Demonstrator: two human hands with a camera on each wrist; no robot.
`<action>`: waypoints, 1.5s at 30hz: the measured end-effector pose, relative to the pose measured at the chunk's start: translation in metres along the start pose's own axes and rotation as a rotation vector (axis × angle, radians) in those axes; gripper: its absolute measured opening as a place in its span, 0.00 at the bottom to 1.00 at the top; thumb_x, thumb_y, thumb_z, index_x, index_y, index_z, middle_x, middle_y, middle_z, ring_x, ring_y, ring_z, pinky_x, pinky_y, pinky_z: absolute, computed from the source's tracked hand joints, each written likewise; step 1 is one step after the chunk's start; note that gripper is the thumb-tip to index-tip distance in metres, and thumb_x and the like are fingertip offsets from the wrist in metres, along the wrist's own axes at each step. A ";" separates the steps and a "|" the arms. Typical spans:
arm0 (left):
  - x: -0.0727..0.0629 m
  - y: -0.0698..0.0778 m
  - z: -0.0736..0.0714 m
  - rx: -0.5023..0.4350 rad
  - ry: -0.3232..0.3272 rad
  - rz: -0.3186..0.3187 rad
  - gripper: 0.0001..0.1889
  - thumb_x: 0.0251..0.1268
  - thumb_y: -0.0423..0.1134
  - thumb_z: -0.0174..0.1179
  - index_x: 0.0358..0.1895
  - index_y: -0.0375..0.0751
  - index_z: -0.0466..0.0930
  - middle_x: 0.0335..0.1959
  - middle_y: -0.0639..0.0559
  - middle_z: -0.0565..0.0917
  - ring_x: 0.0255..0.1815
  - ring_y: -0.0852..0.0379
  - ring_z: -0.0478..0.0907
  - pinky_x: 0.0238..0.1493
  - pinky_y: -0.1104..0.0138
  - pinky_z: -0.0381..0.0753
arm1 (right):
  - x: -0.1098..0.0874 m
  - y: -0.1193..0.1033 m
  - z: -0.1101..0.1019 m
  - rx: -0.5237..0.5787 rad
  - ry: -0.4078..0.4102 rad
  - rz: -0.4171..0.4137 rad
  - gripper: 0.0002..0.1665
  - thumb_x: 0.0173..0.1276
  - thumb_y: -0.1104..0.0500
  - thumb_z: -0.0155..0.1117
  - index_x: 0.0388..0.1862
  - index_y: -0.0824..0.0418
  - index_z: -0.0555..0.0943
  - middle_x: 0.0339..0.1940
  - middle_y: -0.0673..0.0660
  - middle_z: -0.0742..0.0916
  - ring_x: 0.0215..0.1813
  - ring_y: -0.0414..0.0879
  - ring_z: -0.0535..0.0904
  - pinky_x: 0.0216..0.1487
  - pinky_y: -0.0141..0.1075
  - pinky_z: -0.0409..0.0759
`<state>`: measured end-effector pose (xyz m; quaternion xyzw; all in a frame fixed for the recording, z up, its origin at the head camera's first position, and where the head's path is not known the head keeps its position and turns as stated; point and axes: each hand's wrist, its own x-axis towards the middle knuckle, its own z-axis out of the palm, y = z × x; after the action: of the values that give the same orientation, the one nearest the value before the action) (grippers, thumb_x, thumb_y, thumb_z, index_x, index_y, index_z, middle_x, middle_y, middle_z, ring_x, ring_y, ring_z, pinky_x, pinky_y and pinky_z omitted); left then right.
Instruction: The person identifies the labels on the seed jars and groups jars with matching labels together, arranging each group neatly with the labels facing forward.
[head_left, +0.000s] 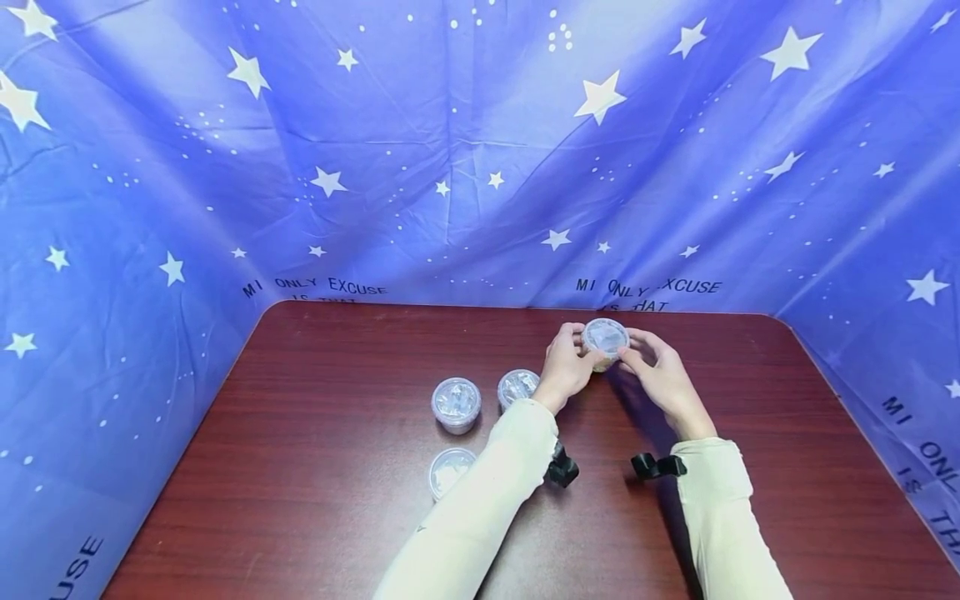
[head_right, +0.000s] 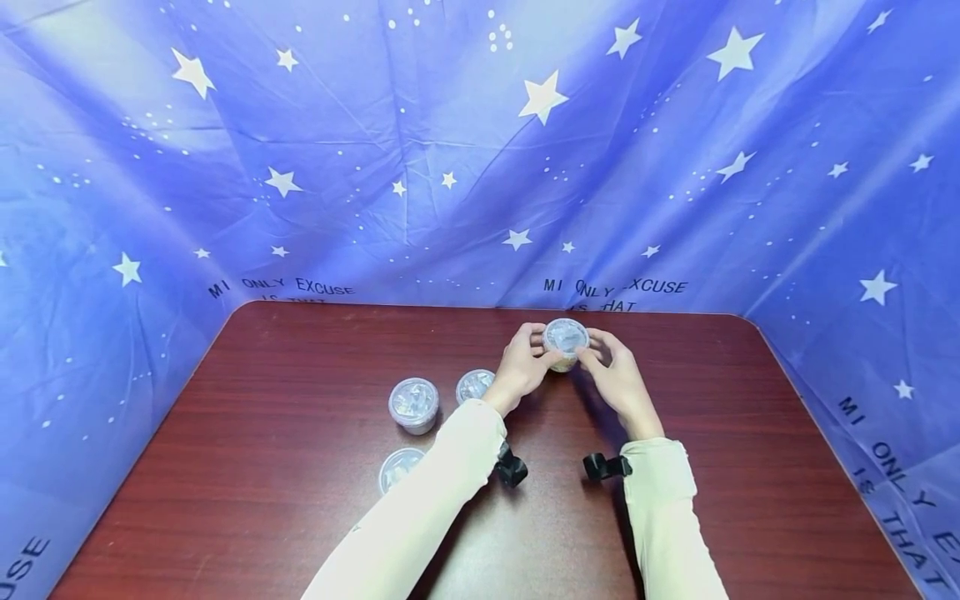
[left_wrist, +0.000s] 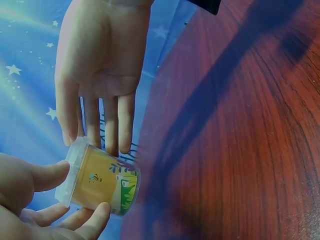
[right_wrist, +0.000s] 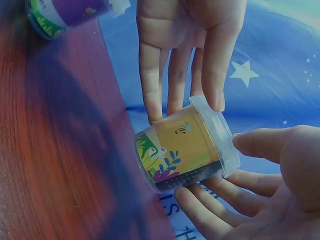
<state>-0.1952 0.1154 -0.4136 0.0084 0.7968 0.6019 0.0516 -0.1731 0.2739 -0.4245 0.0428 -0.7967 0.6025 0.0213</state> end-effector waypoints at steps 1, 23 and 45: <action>-0.001 0.001 -0.001 -0.007 -0.002 0.004 0.24 0.64 0.34 0.67 0.62 0.40 0.73 0.51 0.48 0.83 0.52 0.55 0.81 0.51 0.69 0.78 | -0.001 -0.001 0.000 0.001 0.006 -0.009 0.29 0.78 0.62 0.53 0.71 0.77 0.62 0.64 0.77 0.73 0.47 0.25 0.77 0.50 0.25 0.81; -0.015 0.019 -0.037 -0.029 -0.028 0.087 0.23 0.65 0.40 0.67 0.62 0.43 0.75 0.53 0.47 0.83 0.53 0.52 0.80 0.54 0.68 0.79 | -0.010 -0.027 0.014 0.012 0.100 -0.099 0.28 0.75 0.58 0.59 0.67 0.75 0.69 0.47 0.46 0.82 0.45 0.29 0.81 0.46 0.24 0.82; -0.033 0.022 -0.087 -0.010 -0.101 0.170 0.24 0.67 0.46 0.65 0.63 0.42 0.75 0.51 0.46 0.83 0.51 0.53 0.81 0.52 0.66 0.81 | -0.021 -0.053 0.035 0.039 0.053 -0.194 0.22 0.74 0.60 0.60 0.60 0.74 0.73 0.48 0.50 0.83 0.46 0.37 0.83 0.47 0.26 0.82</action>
<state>-0.1713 0.0352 -0.3667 0.1060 0.7867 0.6067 0.0407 -0.1464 0.2268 -0.3855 0.1040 -0.7762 0.6138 0.0998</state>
